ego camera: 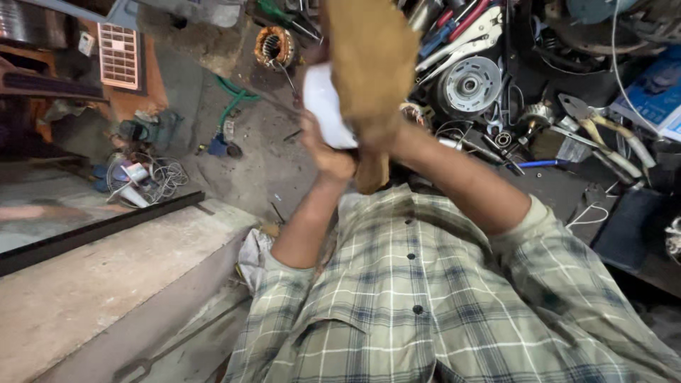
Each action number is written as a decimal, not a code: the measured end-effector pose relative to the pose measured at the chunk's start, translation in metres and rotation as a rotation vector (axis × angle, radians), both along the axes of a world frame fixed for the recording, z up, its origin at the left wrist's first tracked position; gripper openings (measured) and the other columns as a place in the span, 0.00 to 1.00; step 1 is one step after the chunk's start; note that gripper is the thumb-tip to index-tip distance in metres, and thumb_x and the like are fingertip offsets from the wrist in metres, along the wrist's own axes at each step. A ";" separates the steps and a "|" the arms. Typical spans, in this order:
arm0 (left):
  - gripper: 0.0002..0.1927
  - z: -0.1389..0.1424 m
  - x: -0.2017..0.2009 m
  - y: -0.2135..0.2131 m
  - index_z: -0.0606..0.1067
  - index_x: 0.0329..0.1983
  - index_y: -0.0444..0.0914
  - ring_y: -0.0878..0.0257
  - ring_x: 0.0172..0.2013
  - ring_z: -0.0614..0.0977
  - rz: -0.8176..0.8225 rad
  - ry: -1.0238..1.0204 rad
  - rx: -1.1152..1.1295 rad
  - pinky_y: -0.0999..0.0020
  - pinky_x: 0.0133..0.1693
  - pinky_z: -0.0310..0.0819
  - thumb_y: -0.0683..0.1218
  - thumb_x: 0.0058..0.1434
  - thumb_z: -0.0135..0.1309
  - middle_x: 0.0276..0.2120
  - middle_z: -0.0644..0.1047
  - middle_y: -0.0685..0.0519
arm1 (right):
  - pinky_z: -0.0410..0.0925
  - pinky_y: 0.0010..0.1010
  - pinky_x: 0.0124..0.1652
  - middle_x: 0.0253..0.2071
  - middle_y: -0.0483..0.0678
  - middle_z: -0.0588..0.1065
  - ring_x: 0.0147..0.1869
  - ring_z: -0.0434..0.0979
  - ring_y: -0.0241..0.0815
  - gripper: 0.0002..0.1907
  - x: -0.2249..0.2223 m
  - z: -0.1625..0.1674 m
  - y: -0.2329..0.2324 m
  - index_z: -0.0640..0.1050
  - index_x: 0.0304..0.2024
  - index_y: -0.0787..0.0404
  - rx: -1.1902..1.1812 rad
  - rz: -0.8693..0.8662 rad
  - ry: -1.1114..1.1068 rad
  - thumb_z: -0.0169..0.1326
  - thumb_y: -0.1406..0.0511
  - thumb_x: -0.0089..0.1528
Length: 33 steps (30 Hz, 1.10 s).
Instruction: The person disassembles a small white motor housing, cleans the interior with a cloth, and then reassembles it by inserting a copper-wound stator and securing the components. The person uses a screwdriver to tighten a screw and handles the motor parts by hand throughout the process.
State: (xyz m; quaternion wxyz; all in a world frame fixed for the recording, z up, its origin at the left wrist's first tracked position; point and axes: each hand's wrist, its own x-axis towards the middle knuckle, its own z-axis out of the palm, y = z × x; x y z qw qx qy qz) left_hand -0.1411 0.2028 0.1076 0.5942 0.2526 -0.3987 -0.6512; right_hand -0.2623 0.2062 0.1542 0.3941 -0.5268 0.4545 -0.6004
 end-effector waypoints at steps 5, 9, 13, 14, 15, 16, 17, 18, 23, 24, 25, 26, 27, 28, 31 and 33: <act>0.43 0.001 0.012 -0.023 0.57 0.77 0.35 0.53 0.71 0.63 -0.078 0.187 0.394 0.58 0.71 0.58 0.69 0.72 0.42 0.73 0.61 0.46 | 0.65 0.46 0.65 0.62 0.62 0.69 0.66 0.70 0.56 0.31 0.016 -0.004 0.027 0.70 0.67 0.70 -0.317 0.122 0.421 0.48 0.54 0.69; 0.43 0.005 -0.008 0.001 0.58 0.76 0.34 0.54 0.70 0.64 -0.213 -0.022 0.219 0.59 0.70 0.58 0.70 0.72 0.40 0.72 0.62 0.46 | 0.64 0.46 0.65 0.62 0.63 0.69 0.67 0.70 0.57 0.31 -0.021 -0.029 -0.005 0.70 0.67 0.70 -0.239 0.012 0.220 0.47 0.54 0.69; 0.43 0.028 -0.017 0.006 0.58 0.75 0.33 0.55 0.69 0.66 -0.161 -0.186 -0.144 0.60 0.69 0.59 0.71 0.72 0.39 0.71 0.63 0.46 | 0.66 0.50 0.61 0.59 0.67 0.69 0.63 0.72 0.61 0.37 -0.026 -0.037 -0.011 0.71 0.67 0.75 0.450 0.025 -0.635 0.44 0.51 0.69; 0.43 0.035 -0.017 0.003 0.60 0.73 0.33 0.56 0.66 0.67 -0.124 -0.183 -0.189 0.61 0.67 0.60 0.71 0.73 0.38 0.69 0.65 0.47 | 0.63 0.47 0.63 0.62 0.65 0.67 0.66 0.69 0.58 0.36 -0.018 -0.034 -0.007 0.66 0.69 0.73 0.365 0.013 -0.531 0.46 0.52 0.69; 0.42 0.042 -0.016 0.000 0.62 0.72 0.32 0.57 0.63 0.69 -0.087 -0.182 -0.233 0.62 0.65 0.62 0.71 0.74 0.36 0.66 0.67 0.47 | 0.61 0.44 0.65 0.65 0.63 0.64 0.68 0.67 0.55 0.36 -0.009 -0.028 -0.001 0.62 0.71 0.71 0.273 -0.002 -0.425 0.48 0.53 0.69; 0.42 0.047 -0.018 -0.005 0.62 0.70 0.32 0.58 0.61 0.70 -0.045 -0.155 -0.266 0.63 0.63 0.64 0.72 0.74 0.35 0.63 0.68 0.48 | 0.59 0.41 0.68 0.68 0.61 0.61 0.71 0.65 0.52 0.38 0.000 -0.022 0.006 0.57 0.74 0.69 0.177 -0.022 -0.313 0.50 0.54 0.69; 0.42 0.051 -0.020 -0.008 0.62 0.70 0.33 0.58 0.60 0.71 -0.029 -0.149 -0.277 0.63 0.62 0.64 0.72 0.73 0.35 0.62 0.68 0.48 | 0.57 0.38 0.70 0.71 0.60 0.59 0.73 0.62 0.49 0.40 0.007 -0.015 0.013 0.53 0.76 0.67 0.084 -0.042 -0.199 0.52 0.55 0.68; 0.42 0.054 -0.021 -0.010 0.61 0.70 0.33 0.58 0.60 0.71 -0.012 -0.144 -0.288 0.64 0.62 0.64 0.72 0.73 0.34 0.61 0.69 0.48 | 0.55 0.35 0.72 0.74 0.58 0.56 0.76 0.60 0.46 0.43 0.010 -0.008 0.019 0.49 0.78 0.65 -0.009 -0.062 -0.082 0.53 0.57 0.68; 0.42 0.058 -0.021 -0.011 0.55 0.77 0.36 0.55 0.67 0.64 -0.026 -0.659 -0.431 0.61 0.70 0.57 0.72 0.77 0.31 0.66 0.62 0.47 | 0.51 0.36 0.78 0.76 0.56 0.53 0.83 0.52 0.47 0.45 -0.020 0.004 0.027 0.47 0.78 0.62 -0.232 -0.046 0.362 0.57 0.58 0.69; 0.42 0.057 -0.021 -0.011 0.54 0.78 0.37 0.53 0.68 0.63 -0.008 -0.775 -0.503 0.60 0.71 0.54 0.72 0.76 0.32 0.67 0.60 0.47 | 0.49 0.36 0.78 0.76 0.58 0.52 0.82 0.51 0.50 0.44 -0.025 0.003 0.025 0.46 0.79 0.63 -0.279 -0.042 0.415 0.57 0.60 0.71; 0.44 0.058 -0.022 -0.010 0.51 0.78 0.38 0.51 0.68 0.60 0.023 -0.853 -0.596 0.58 0.71 0.50 0.73 0.74 0.33 0.67 0.57 0.46 | 0.47 0.37 0.78 0.76 0.61 0.52 0.82 0.49 0.53 0.43 -0.028 0.001 0.023 0.45 0.80 0.65 -0.325 -0.040 0.460 0.57 0.61 0.74; 0.46 0.058 -0.023 -0.009 0.48 0.79 0.39 0.48 0.68 0.58 0.050 -0.925 -0.693 0.55 0.71 0.47 0.74 0.71 0.35 0.68 0.55 0.46 | 0.51 0.37 0.76 0.73 0.60 0.55 0.79 0.54 0.53 0.41 -0.028 -0.001 0.020 0.49 0.79 0.65 -0.249 -0.077 0.334 0.57 0.61 0.73; 0.44 0.059 -0.024 -0.009 0.48 0.80 0.39 0.48 0.69 0.57 0.060 -0.928 -0.701 0.55 0.72 0.46 0.72 0.74 0.33 0.70 0.54 0.45 | 0.55 0.37 0.74 0.71 0.60 0.59 0.76 0.59 0.52 0.39 -0.026 -0.002 0.018 0.52 0.77 0.66 -0.169 -0.111 0.213 0.57 0.60 0.72; 0.41 0.060 -0.024 -0.009 0.47 0.81 0.39 0.48 0.70 0.56 0.071 -0.936 -0.705 0.56 0.73 0.44 0.71 0.77 0.30 0.72 0.52 0.43 | 0.59 0.37 0.72 0.69 0.59 0.63 0.73 0.63 0.52 0.38 -0.022 -0.002 0.016 0.56 0.76 0.66 -0.087 -0.140 0.087 0.57 0.60 0.71; 0.37 0.064 -0.023 -0.006 0.59 0.78 0.46 0.54 0.68 0.61 0.149 -0.936 -0.768 0.60 0.70 0.48 0.68 0.76 0.20 0.69 0.61 0.51 | 0.71 0.36 0.66 0.61 0.57 0.75 0.65 0.77 0.49 0.34 -0.013 -0.001 0.017 0.67 0.73 0.67 0.146 -0.208 -0.292 0.57 0.59 0.69; 0.39 0.066 -0.017 -0.002 0.65 0.75 0.47 0.56 0.66 0.64 0.160 -0.962 -0.802 0.60 0.69 0.51 0.68 0.74 0.16 0.67 0.67 0.54 | 0.65 0.39 0.67 0.64 0.58 0.69 0.69 0.70 0.50 0.38 -0.012 -0.002 0.029 0.63 0.70 0.69 -0.143 -0.244 0.052 0.59 0.58 0.62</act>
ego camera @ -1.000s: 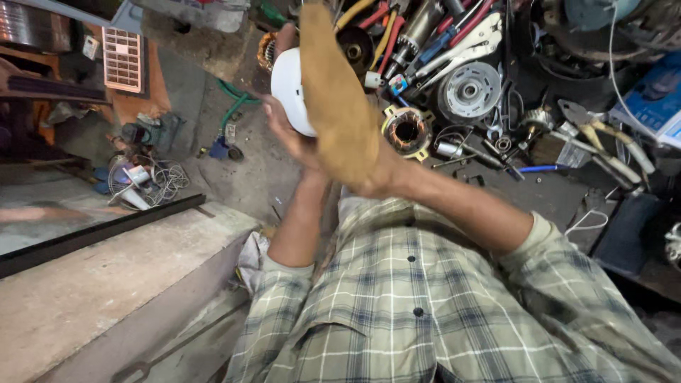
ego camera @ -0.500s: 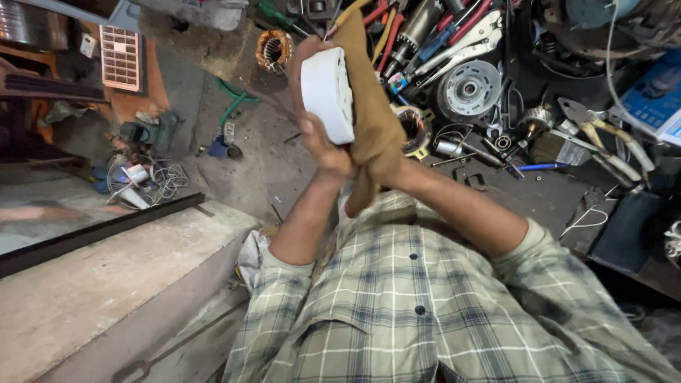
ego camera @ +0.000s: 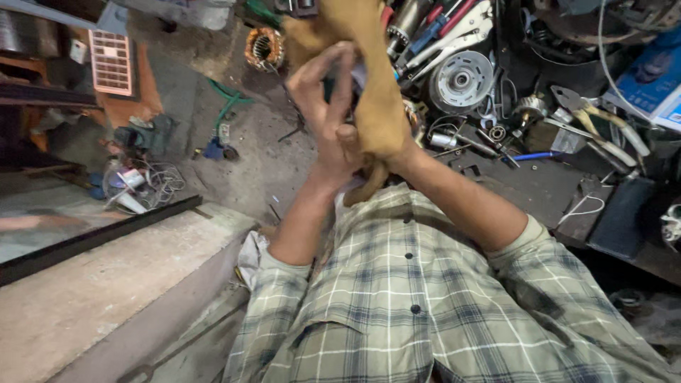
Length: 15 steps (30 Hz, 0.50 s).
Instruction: The person disassembles a small white motor housing, cleans the interior with a cloth, and then reassembles it by inserting a copper-wound stator and securing the components. The person uses a screwdriver to tighten a screw and handles the motor parts by hand throughout the process.
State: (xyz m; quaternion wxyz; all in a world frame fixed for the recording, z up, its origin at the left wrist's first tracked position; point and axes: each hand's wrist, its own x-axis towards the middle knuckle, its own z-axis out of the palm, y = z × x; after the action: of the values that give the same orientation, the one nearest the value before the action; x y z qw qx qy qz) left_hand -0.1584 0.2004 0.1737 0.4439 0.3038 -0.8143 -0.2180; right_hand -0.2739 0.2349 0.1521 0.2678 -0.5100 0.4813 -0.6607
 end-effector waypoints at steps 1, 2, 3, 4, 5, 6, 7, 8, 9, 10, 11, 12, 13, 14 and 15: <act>0.40 0.001 0.006 0.000 0.65 0.75 0.44 0.56 0.66 0.66 0.003 -0.034 -0.010 0.58 0.69 0.52 0.68 0.75 0.16 0.68 0.67 0.54 | 0.62 0.40 0.67 0.65 0.58 0.67 0.71 0.67 0.51 0.41 0.000 -0.003 0.006 0.61 0.68 0.69 -0.124 -0.014 0.189 0.59 0.58 0.59; 0.41 0.002 0.013 -0.002 0.65 0.74 0.41 0.55 0.65 0.67 0.003 -0.068 -0.021 0.57 0.69 0.52 0.69 0.75 0.16 0.69 0.68 0.53 | 0.67 0.35 0.57 0.54 0.53 0.71 0.58 0.71 0.45 0.31 0.005 -0.008 0.014 0.69 0.62 0.68 0.040 0.109 0.025 0.63 0.60 0.62; 0.39 0.002 0.018 -0.004 0.65 0.74 0.40 0.53 0.65 0.67 0.047 -0.088 -0.097 0.55 0.69 0.54 0.67 0.76 0.20 0.68 0.68 0.52 | 0.72 0.29 0.47 0.43 0.49 0.76 0.45 0.75 0.39 0.21 0.008 -0.014 0.020 0.77 0.55 0.66 0.209 0.231 -0.129 0.66 0.62 0.65; 0.36 0.001 0.024 -0.005 0.65 0.73 0.39 0.52 0.65 0.67 0.094 -0.114 -0.175 0.52 0.68 0.55 0.66 0.76 0.24 0.67 0.68 0.51 | 0.72 0.29 0.51 0.49 0.48 0.77 0.52 0.77 0.39 0.17 0.013 -0.023 0.020 0.78 0.56 0.63 0.188 0.037 0.240 0.63 0.64 0.67; 0.34 0.001 0.031 -0.007 0.65 0.72 0.38 0.50 0.65 0.68 0.139 -0.143 -0.261 0.50 0.67 0.57 0.65 0.77 0.28 0.66 0.69 0.50 | 0.73 0.29 0.55 0.56 0.48 0.78 0.59 0.79 0.39 0.14 0.018 -0.032 0.020 0.79 0.57 0.61 0.153 -0.158 0.607 0.59 0.67 0.69; 0.32 0.000 0.035 -0.009 0.66 0.71 0.38 0.50 0.66 0.67 0.123 -0.146 -0.291 0.49 0.67 0.58 0.64 0.77 0.34 0.65 0.69 0.50 | 0.74 0.29 0.53 0.53 0.47 0.79 0.56 0.79 0.37 0.14 0.023 -0.042 0.016 0.79 0.55 0.62 0.234 -0.109 0.129 0.59 0.66 0.67; 0.30 -0.002 0.040 -0.007 0.66 0.70 0.38 0.51 0.66 0.67 0.105 -0.151 -0.316 0.48 0.68 0.60 0.63 0.78 0.41 0.64 0.69 0.50 | 0.74 0.28 0.50 0.50 0.45 0.79 0.52 0.79 0.35 0.14 0.029 -0.051 0.011 0.78 0.52 0.62 0.305 -0.054 -0.352 0.59 0.66 0.64; 0.28 -0.004 0.044 -0.002 0.67 0.69 0.38 0.51 0.67 0.67 0.091 -0.154 -0.335 0.47 0.68 0.61 0.62 0.78 0.47 0.63 0.69 0.49 | 0.75 0.28 0.47 0.47 0.44 0.79 0.49 0.79 0.33 0.14 0.031 -0.058 0.009 0.78 0.49 0.62 0.371 0.013 -0.831 0.59 0.66 0.62; 0.28 -0.006 0.047 0.002 0.65 0.70 0.38 0.51 0.67 0.67 0.041 -0.092 -0.251 0.48 0.69 0.60 0.61 0.78 0.48 0.64 0.68 0.47 | 0.74 0.28 0.47 0.46 0.44 0.79 0.48 0.78 0.33 0.13 0.032 -0.064 0.008 0.78 0.49 0.64 0.323 0.069 -0.702 0.60 0.68 0.62; 0.28 -0.009 0.052 0.007 0.62 0.70 0.38 0.50 0.68 0.67 -0.007 -0.035 -0.162 0.49 0.69 0.59 0.59 0.78 0.48 0.65 0.68 0.45 | 0.73 0.28 0.46 0.45 0.44 0.79 0.48 0.77 0.33 0.12 0.035 -0.070 0.009 0.79 0.48 0.65 0.280 0.126 -0.577 0.61 0.70 0.62; 0.28 -0.011 0.057 0.015 0.60 0.71 0.38 0.49 0.69 0.67 -0.051 0.015 -0.063 0.50 0.69 0.58 0.58 0.78 0.49 0.66 0.67 0.43 | 0.73 0.28 0.46 0.44 0.44 0.78 0.48 0.77 0.34 0.12 0.037 -0.074 0.013 0.80 0.48 0.66 0.246 0.183 -0.459 0.63 0.71 0.62; 0.27 -0.015 0.062 0.021 0.61 0.70 0.37 0.49 0.68 0.69 -0.030 0.019 -0.059 0.48 0.70 0.58 0.57 0.77 0.49 0.65 0.69 0.43 | 0.73 0.28 0.46 0.44 0.44 0.78 0.48 0.77 0.34 0.11 0.041 -0.079 0.016 0.79 0.47 0.65 0.295 0.168 -0.461 0.63 0.72 0.62; 0.27 -0.020 0.065 0.025 0.61 0.68 0.37 0.48 0.66 0.71 -0.009 0.030 -0.067 0.47 0.71 0.57 0.56 0.76 0.50 0.63 0.70 0.43 | 0.74 0.28 0.45 0.45 0.44 0.78 0.48 0.78 0.35 0.11 0.045 -0.084 0.020 0.78 0.46 0.65 0.333 0.155 -0.455 0.63 0.72 0.62; 0.26 -0.025 0.069 0.028 0.62 0.67 0.36 0.48 0.65 0.73 0.010 0.041 -0.074 0.45 0.71 0.57 0.55 0.75 0.51 0.61 0.72 0.44 | 0.74 0.28 0.45 0.45 0.44 0.78 0.49 0.79 0.35 0.11 0.049 -0.089 0.022 0.77 0.45 0.64 0.371 0.140 -0.449 0.63 0.72 0.61; 0.23 -0.031 0.075 0.031 0.64 0.67 0.35 0.48 0.64 0.74 0.045 0.082 -0.012 0.48 0.70 0.61 0.53 0.75 0.48 0.60 0.73 0.43 | 0.74 0.29 0.46 0.45 0.45 0.79 0.49 0.79 0.36 0.12 0.054 -0.095 0.026 0.78 0.46 0.65 0.376 0.176 -0.399 0.63 0.71 0.61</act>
State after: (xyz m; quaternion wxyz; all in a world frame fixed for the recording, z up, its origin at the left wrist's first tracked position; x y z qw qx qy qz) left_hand -0.0835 0.2314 0.1431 0.4835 0.3104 -0.7896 -0.2154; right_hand -0.2199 0.2606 0.0567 0.5032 -0.3513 0.4870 -0.6214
